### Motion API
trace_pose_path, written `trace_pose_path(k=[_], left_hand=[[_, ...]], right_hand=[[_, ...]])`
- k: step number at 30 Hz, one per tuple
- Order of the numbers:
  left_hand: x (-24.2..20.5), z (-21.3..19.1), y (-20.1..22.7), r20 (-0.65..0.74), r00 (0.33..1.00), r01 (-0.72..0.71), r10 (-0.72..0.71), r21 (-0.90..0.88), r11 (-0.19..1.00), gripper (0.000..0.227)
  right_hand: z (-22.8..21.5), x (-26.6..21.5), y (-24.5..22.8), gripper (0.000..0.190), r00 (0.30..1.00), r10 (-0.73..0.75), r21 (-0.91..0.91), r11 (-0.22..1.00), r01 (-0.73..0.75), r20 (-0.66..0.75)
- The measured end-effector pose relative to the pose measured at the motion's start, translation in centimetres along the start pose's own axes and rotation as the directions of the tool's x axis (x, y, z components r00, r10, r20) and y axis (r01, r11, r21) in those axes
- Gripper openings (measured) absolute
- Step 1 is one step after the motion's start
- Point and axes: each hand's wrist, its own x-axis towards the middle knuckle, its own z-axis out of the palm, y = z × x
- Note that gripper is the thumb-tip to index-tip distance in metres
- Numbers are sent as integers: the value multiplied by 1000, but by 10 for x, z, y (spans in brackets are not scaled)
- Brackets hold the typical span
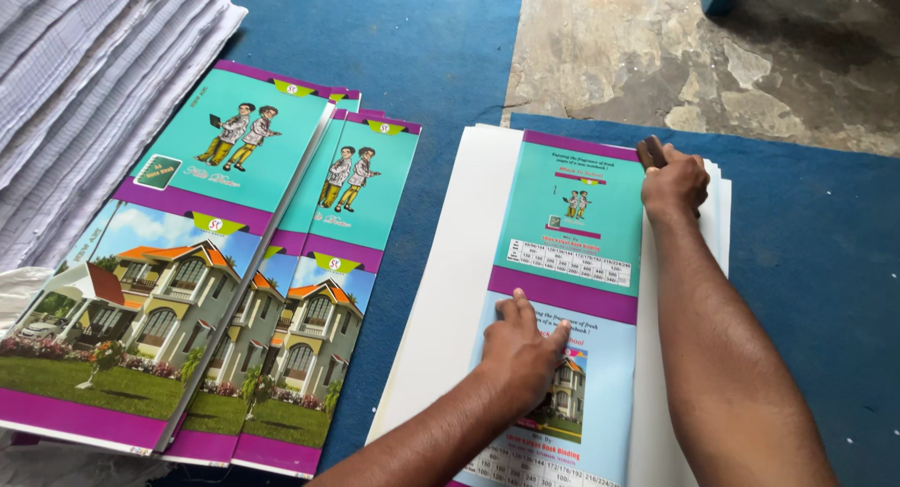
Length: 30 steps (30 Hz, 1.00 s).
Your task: The person inserts a printed cover sheet into a stack of white paper, folds it over the spine, and presses the fold with a wooden tool to crease the binding. The person repeats this process for multiple booklets.
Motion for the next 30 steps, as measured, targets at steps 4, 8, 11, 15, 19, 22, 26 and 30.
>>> trace_pose_path(k=[4,8,11,15,19,22,26,30], left_hand=[[0,0,0,-4,1000,-4,4,-2,1000,65],[1,2,-1,2,1000,12,-12,0,1000,67],[3,7,-2,-53,998,15,-17,-38,999,60],[6,15,-2,-96,995,17,-21,-49,999,56],[7,18,-2,-124,991,38,-44,-53,998,57],[6,18,-1,-116,991,59,-65,-59,997,56],[6,19,0,-113,990,82,-88,-62,995,55],[10,22,0,-122,987,93,-101,-73,993,56]], right_hand=[[-1,8,7,48,999,-31,6,1000,31,17],[-16,-3,20,49,963,-194,108,978,176,190],[-24,-22,22,46,935,-255,88,967,240,248],[-39,-49,23,48,898,-362,76,932,354,249],[-54,-78,23,47,889,-340,105,941,323,307],[-65,-98,21,46,881,-290,92,957,276,374],[-77,-120,21,47,865,-279,96,960,263,418],[-88,-143,28,46,852,-316,155,949,276,418]])
